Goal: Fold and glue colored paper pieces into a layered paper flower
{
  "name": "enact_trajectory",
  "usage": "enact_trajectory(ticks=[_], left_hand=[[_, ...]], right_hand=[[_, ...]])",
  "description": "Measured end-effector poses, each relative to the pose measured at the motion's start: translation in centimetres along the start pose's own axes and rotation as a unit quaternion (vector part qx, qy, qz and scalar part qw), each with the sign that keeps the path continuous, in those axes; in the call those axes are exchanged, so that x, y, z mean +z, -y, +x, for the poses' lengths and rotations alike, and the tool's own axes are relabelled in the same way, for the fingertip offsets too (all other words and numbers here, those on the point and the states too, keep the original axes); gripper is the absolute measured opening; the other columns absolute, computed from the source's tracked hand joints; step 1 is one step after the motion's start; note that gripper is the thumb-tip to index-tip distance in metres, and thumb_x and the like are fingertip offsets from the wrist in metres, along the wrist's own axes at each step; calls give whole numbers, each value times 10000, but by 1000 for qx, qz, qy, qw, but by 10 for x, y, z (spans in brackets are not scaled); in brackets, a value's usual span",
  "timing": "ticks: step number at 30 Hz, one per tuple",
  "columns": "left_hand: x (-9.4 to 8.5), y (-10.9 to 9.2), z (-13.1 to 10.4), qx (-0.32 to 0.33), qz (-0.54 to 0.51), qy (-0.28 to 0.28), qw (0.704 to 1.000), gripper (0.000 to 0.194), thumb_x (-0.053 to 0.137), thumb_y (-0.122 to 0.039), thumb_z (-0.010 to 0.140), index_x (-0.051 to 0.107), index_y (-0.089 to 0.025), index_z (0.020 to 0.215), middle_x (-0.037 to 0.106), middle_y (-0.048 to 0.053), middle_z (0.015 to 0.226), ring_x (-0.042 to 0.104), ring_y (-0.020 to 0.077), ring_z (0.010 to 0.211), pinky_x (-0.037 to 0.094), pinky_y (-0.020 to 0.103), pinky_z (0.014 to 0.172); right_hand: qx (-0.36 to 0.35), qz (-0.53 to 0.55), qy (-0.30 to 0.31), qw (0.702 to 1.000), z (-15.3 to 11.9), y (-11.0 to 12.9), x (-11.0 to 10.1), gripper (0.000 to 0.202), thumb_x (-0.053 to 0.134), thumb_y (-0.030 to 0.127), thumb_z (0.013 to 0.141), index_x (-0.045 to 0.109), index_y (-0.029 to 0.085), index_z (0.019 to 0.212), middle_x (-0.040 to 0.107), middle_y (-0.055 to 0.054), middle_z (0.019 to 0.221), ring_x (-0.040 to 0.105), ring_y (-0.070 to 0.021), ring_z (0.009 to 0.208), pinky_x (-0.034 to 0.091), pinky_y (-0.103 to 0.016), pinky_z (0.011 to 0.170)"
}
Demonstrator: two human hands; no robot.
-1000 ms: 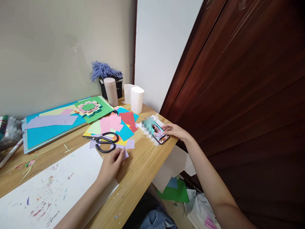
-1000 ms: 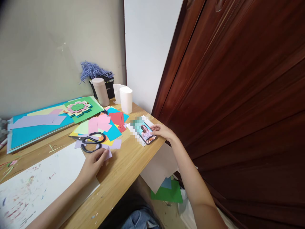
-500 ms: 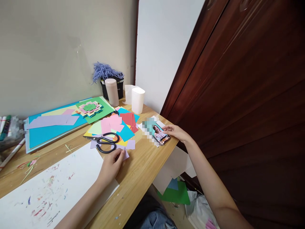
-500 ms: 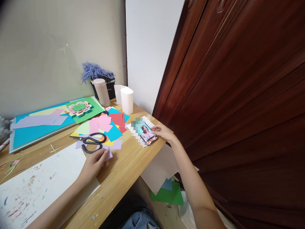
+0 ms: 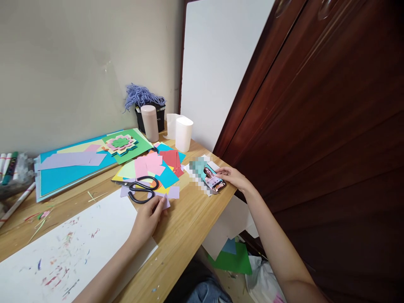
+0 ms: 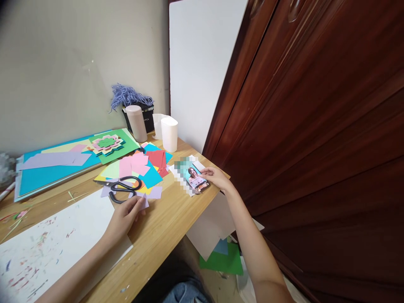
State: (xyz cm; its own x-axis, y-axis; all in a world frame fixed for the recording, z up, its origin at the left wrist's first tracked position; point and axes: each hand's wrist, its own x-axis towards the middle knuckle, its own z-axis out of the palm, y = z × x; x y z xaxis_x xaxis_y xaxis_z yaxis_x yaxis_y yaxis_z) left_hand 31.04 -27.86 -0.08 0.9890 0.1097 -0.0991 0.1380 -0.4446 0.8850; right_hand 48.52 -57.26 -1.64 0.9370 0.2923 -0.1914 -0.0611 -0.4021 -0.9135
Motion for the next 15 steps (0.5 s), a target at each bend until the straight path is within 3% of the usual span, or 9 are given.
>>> enact_trajectory(ticks=[15], left_hand=[[0,1,-1,-26,20,-26,999,382,365,-484,844,486,-196,625,533,-38,497,461,125,457,340,235,520]], right_hand=[[-2,-5,1,1000,0,0,-1,400,732,358,590,631,149,915,618,-38,824,566,-145,763,452,-261,693]])
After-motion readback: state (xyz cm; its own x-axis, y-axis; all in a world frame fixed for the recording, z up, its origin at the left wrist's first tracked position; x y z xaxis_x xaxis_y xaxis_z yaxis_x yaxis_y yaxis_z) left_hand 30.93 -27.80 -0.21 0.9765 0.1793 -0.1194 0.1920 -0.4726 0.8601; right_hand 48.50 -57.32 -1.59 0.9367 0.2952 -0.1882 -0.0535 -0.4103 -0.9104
